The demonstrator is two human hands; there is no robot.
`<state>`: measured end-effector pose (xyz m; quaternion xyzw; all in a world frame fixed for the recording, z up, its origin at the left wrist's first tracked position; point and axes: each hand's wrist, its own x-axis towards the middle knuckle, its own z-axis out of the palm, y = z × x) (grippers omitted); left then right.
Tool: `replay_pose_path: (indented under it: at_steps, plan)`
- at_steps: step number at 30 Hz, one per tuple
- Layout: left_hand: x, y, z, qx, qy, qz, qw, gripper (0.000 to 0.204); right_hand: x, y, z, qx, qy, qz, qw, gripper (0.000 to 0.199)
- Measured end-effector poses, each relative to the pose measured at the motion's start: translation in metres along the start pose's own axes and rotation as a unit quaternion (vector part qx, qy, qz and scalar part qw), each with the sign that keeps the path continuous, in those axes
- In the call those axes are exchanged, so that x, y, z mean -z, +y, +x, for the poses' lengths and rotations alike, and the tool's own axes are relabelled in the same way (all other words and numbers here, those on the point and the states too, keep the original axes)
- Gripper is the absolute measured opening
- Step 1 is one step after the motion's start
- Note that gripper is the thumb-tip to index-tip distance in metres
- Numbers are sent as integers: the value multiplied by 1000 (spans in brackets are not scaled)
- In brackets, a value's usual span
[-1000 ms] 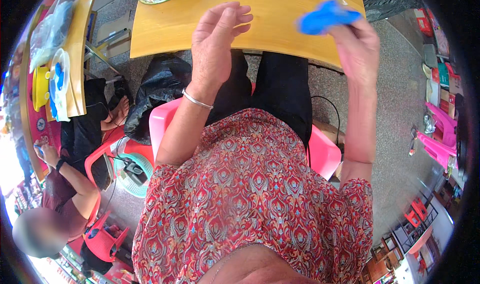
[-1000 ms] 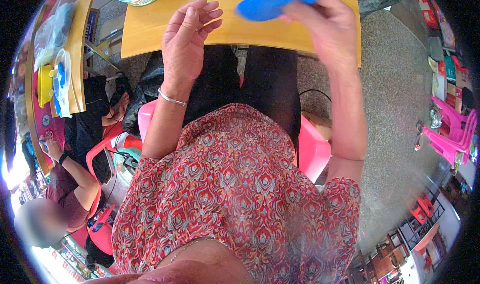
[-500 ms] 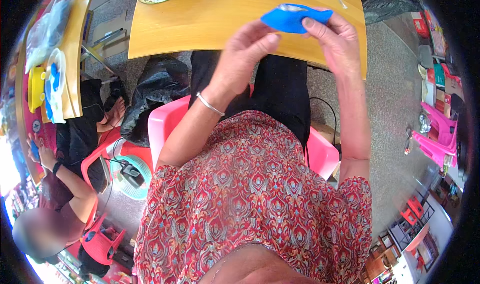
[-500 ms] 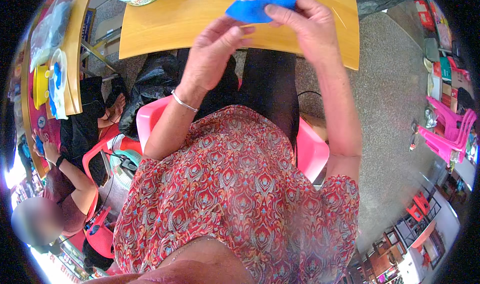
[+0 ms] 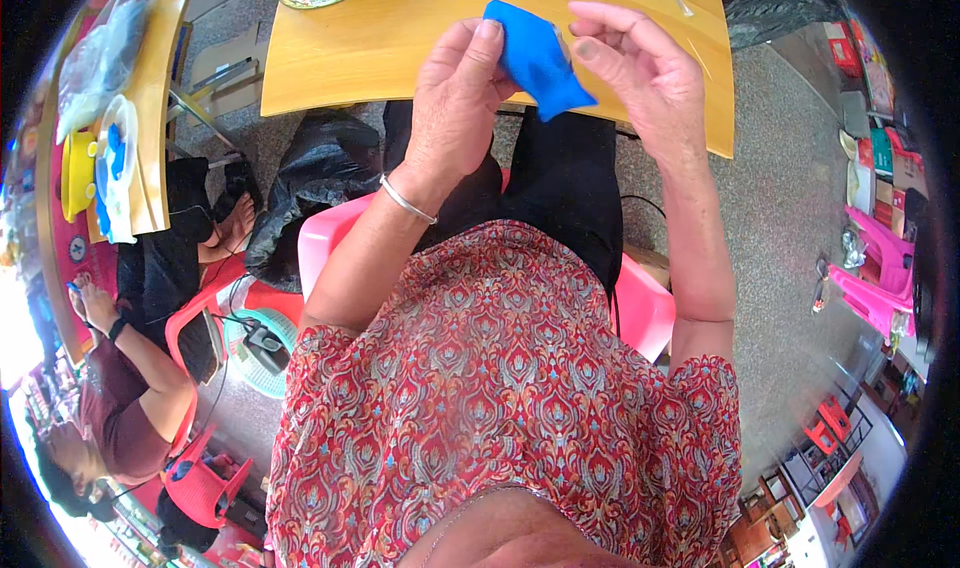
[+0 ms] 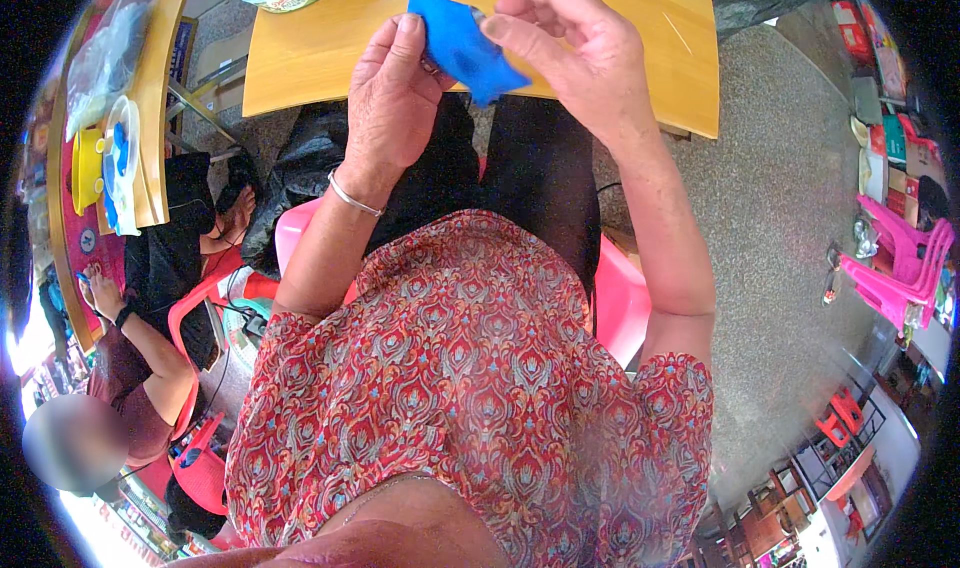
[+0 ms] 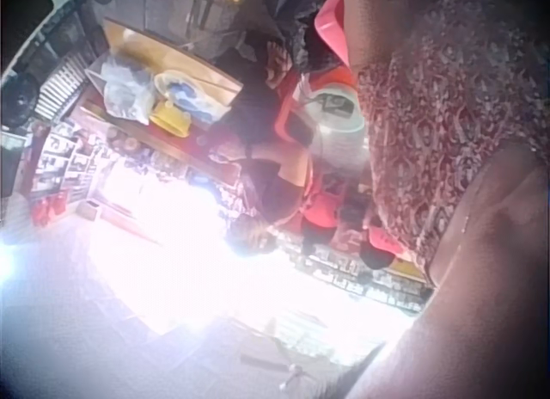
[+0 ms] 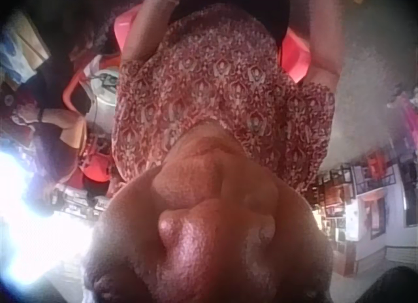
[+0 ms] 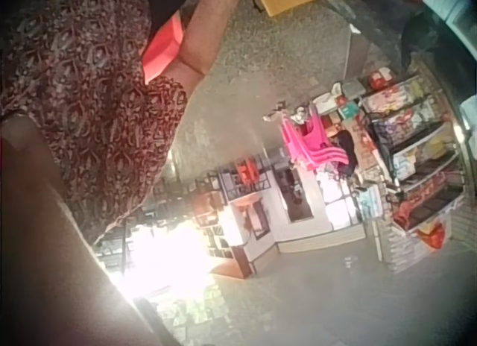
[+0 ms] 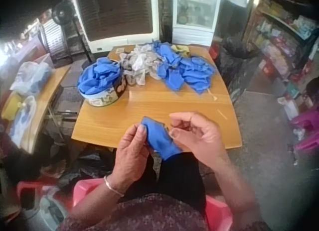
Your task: Manually stuffing blue fabric shoe components with padding material for assembly.
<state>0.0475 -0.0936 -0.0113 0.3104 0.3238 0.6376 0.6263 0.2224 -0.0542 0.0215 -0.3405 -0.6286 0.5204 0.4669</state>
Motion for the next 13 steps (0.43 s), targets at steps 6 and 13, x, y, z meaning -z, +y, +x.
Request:
replay_pose_path:
  at_steps: [6,13]
  plan:
    - [-6,3,5,39,10,-86,996,34,-3,7,-1,105,-42,-122,986,22]
    - [-7,6,2,82,13,-132,988,37,-12,-4,-4,190,-18,-267,945,24]
